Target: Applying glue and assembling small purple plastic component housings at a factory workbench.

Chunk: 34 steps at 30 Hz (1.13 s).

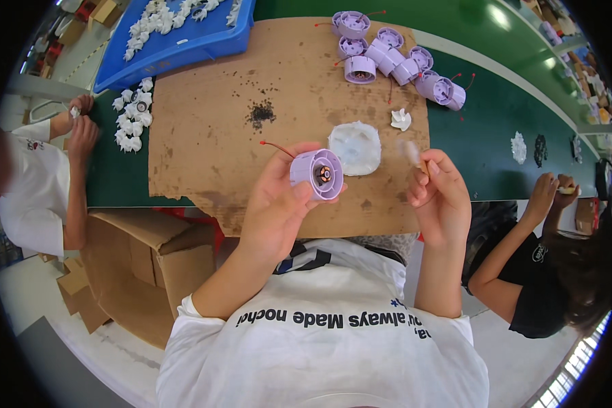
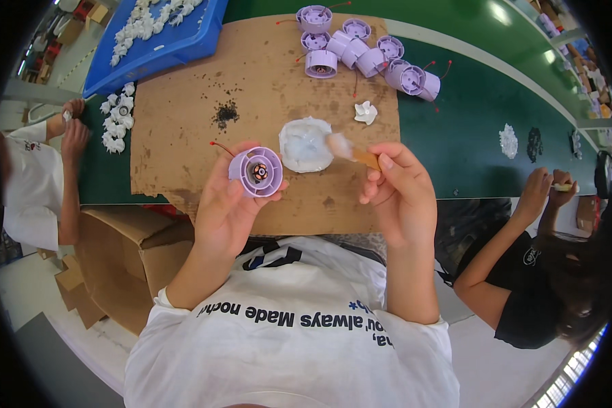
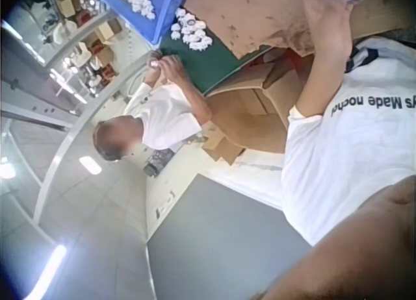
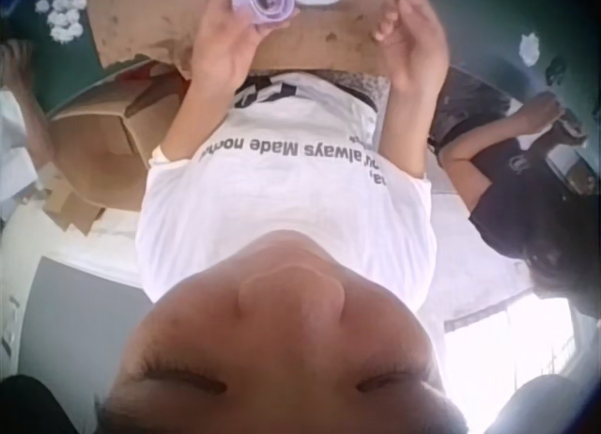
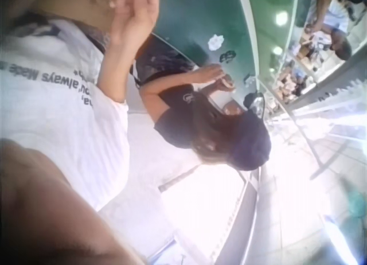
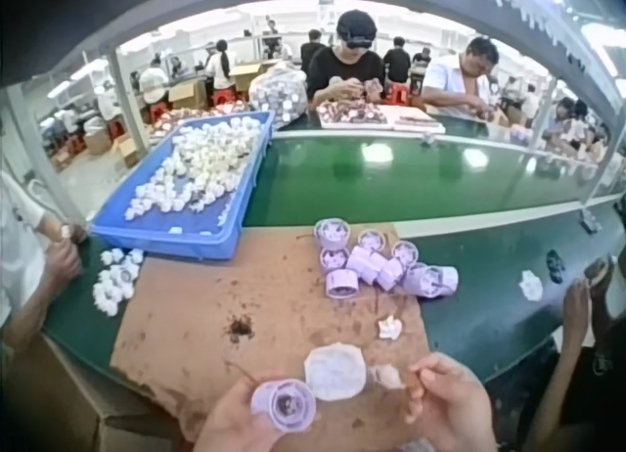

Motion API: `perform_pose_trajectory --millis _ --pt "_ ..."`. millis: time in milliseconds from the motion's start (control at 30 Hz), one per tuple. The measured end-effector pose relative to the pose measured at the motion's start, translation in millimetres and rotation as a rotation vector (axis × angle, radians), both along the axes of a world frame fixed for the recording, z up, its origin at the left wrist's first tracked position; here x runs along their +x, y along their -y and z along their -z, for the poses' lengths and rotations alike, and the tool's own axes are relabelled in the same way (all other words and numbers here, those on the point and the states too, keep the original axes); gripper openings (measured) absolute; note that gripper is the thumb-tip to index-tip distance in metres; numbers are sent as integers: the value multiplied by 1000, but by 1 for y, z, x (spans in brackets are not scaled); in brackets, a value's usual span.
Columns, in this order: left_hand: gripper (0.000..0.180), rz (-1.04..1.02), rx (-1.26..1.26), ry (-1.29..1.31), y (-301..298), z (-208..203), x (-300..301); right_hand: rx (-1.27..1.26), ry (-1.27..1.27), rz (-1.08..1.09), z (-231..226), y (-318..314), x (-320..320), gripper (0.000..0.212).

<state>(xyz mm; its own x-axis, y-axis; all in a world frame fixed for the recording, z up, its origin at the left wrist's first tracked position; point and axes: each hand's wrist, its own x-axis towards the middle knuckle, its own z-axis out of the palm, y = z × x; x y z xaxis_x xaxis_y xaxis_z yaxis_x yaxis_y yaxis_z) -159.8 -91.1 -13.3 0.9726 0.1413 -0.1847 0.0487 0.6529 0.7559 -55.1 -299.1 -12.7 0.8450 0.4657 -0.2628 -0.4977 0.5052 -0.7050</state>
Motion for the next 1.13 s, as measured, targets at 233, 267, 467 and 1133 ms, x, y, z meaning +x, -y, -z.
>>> perform_pose_trajectory --millis 233,267,467,1133 --pt "64 -34 52 48 4 1 1 224 -232 -63 8 2 -4 16" --pt "64 -41 80 50 4 1 0 233 -234 -72 9 2 -4 16" --pt "58 -92 93 21 0 7 -2 -116 -31 33 23 3 -3 14" --pt "53 -126 -17 -1 -8 20 -10 -495 180 190 28 31 -14 13"
